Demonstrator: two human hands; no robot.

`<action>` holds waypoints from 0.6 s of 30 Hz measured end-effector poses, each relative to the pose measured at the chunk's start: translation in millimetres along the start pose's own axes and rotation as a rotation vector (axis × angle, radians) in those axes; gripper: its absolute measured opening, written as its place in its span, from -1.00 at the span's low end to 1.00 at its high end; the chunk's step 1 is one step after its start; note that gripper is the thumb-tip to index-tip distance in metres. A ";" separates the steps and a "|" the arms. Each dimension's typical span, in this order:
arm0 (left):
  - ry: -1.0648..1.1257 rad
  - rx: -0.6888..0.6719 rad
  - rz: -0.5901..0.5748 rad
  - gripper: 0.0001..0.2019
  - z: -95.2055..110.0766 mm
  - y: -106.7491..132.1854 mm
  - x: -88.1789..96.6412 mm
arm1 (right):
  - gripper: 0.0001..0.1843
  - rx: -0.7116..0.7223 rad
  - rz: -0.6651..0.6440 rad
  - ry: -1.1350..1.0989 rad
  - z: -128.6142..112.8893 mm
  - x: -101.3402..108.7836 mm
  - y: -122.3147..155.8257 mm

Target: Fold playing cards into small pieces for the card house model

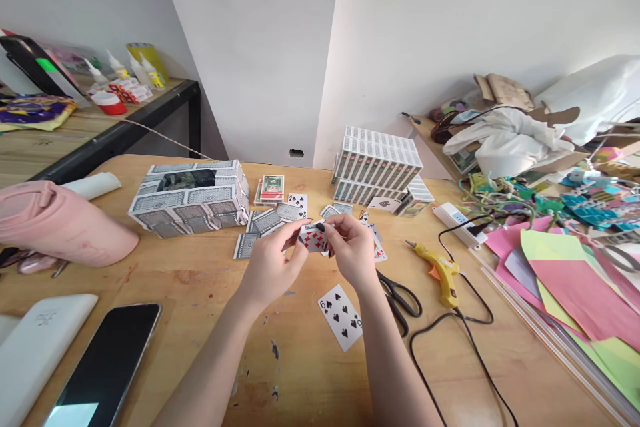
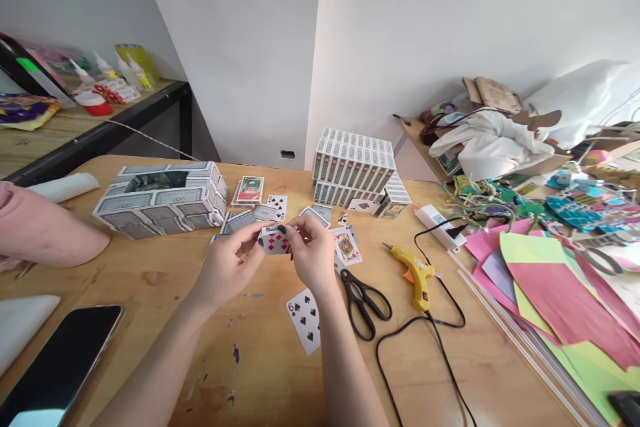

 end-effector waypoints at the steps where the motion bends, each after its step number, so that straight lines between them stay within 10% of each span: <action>1: 0.046 0.011 0.014 -0.71 -0.7 0.0 0.9 | -0.86 0.016 -0.005 0.028 -2.0 -1.5 0.8; 18: -0.064 0.022 -0.037 -0.73 -3.6 0.5 3.2 | -0.92 0.190 0.028 0.233 -23.4 -2.7 6.8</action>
Point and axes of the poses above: each hand's wrist, its own y-axis away from the middle knuckle, its own x-axis out of the back of the hand, z = x × y, the point moved 9 cm from there along -y, towards the middle knuckle, and after that the axes turned 8 degrees about -y, right-handed, at the moved point
